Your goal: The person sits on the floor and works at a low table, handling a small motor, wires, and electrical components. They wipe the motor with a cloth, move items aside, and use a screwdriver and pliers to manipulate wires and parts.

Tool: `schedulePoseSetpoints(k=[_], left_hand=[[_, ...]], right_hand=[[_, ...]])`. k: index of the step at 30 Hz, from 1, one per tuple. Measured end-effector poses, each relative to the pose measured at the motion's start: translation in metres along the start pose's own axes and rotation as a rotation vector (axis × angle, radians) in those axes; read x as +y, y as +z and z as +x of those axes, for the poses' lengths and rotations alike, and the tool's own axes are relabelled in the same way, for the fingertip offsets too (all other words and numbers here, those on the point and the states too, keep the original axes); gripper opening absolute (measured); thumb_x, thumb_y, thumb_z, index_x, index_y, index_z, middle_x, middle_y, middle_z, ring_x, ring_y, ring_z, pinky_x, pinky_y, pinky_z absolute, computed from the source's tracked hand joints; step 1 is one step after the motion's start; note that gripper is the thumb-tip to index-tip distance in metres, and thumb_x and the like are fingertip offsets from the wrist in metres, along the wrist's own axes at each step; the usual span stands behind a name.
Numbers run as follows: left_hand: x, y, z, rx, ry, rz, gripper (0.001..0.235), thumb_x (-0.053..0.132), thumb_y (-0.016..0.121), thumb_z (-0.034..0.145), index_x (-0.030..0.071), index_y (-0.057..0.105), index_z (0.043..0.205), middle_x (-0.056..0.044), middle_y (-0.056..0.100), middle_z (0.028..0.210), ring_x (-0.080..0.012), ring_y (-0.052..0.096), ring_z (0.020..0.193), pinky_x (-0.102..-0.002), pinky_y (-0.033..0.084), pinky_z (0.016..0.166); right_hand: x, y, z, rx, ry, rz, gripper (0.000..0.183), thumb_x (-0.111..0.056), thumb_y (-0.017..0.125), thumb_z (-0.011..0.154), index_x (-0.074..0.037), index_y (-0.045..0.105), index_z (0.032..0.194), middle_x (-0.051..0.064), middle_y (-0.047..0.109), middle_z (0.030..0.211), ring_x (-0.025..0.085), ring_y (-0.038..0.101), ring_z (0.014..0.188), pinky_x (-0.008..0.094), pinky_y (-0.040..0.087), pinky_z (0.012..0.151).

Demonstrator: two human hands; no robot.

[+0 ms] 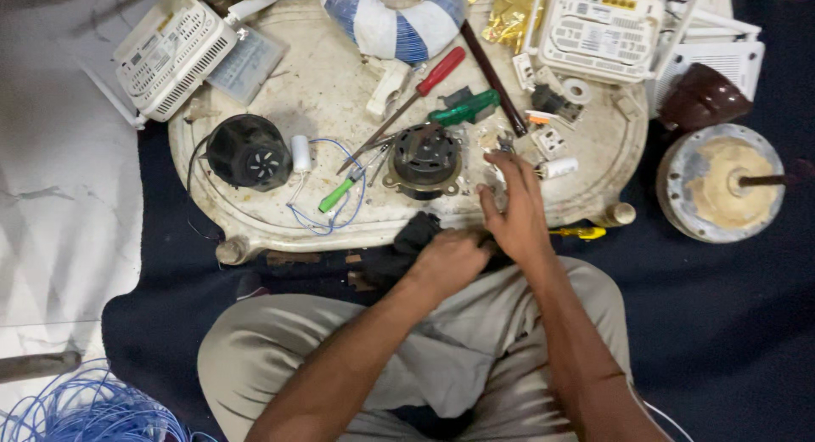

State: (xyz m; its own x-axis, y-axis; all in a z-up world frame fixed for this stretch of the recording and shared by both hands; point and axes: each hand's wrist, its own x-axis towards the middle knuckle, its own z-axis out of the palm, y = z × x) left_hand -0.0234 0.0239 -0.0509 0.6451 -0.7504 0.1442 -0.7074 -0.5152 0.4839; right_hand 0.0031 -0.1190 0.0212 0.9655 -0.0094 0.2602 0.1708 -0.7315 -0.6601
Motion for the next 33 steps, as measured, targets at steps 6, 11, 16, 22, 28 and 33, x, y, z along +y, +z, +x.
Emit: schedulePoseSetpoints(k=[6,11,16,22,28,33], left_hand=[[0.003,-0.016,-0.028,-0.041,-0.099,-0.044,0.025,0.010,0.055,0.086,0.006,0.074,0.101,-0.014,0.071,0.102,-0.0334,0.069,0.098,-0.047,0.051,0.087],[0.004,-0.016,-0.052,-0.085,-0.218,0.085,0.024,0.016,0.054,0.095,0.009,0.075,0.105,-0.010,0.071,0.106,-0.0302,0.066,0.108,-0.046,0.047,0.096],[0.011,-0.005,-0.053,-0.099,-0.247,0.266,0.030,0.018,0.056,0.089,0.013,0.076,0.110,-0.008,0.068,0.114,-0.0274,0.059,0.118,-0.050,0.045,0.095],[0.028,0.010,-0.018,-0.416,-0.653,0.260,0.031,0.022,0.053,0.100,0.014,0.073,0.122,-0.012,0.058,0.138,-0.0365,0.050,0.132,-0.059,0.041,0.102],[0.021,0.033,-0.003,-0.607,-0.749,0.205,0.059,0.034,0.055,0.099,0.015,0.044,0.154,-0.018,0.030,0.162,-0.0432,0.028,0.147,-0.061,0.028,0.111],[0.013,0.088,-0.010,-0.623,-0.768,0.286,0.072,0.031,0.054,0.102,0.017,0.019,0.163,-0.016,0.016,0.167,-0.0445,0.022,0.151,-0.065,0.033,0.103]], right_hand=[[-0.007,-0.011,-0.044,-0.240,0.169,0.062,0.032,-0.013,0.068,0.094,-0.009,0.066,0.125,0.018,0.070,0.111,0.035,0.069,0.101,0.043,0.055,0.090],[-0.023,-0.019,-0.058,-0.522,0.229,-0.144,0.040,-0.019,0.075,0.084,-0.013,0.063,0.122,0.015,0.072,0.114,0.038,0.067,0.107,0.048,0.054,0.087],[-0.025,-0.017,-0.055,-0.589,0.252,-0.192,0.049,-0.020,0.075,0.079,-0.010,0.056,0.123,0.013,0.073,0.115,0.039,0.067,0.108,0.051,0.053,0.088],[-0.011,-0.001,-0.059,-0.777,0.174,-0.454,0.046,-0.025,0.077,0.081,-0.011,0.065,0.123,0.020,0.068,0.120,0.041,0.068,0.108,0.051,0.054,0.093],[-0.014,0.016,-0.070,-0.766,0.127,-0.505,0.063,-0.019,0.078,0.076,-0.016,0.058,0.137,0.012,0.054,0.143,0.037,0.065,0.114,0.049,0.055,0.091],[-0.020,0.035,-0.089,-0.747,0.190,-0.553,0.078,-0.015,0.082,0.067,-0.012,0.052,0.139,0.011,0.047,0.145,0.032,0.058,0.126,0.042,0.054,0.096]])
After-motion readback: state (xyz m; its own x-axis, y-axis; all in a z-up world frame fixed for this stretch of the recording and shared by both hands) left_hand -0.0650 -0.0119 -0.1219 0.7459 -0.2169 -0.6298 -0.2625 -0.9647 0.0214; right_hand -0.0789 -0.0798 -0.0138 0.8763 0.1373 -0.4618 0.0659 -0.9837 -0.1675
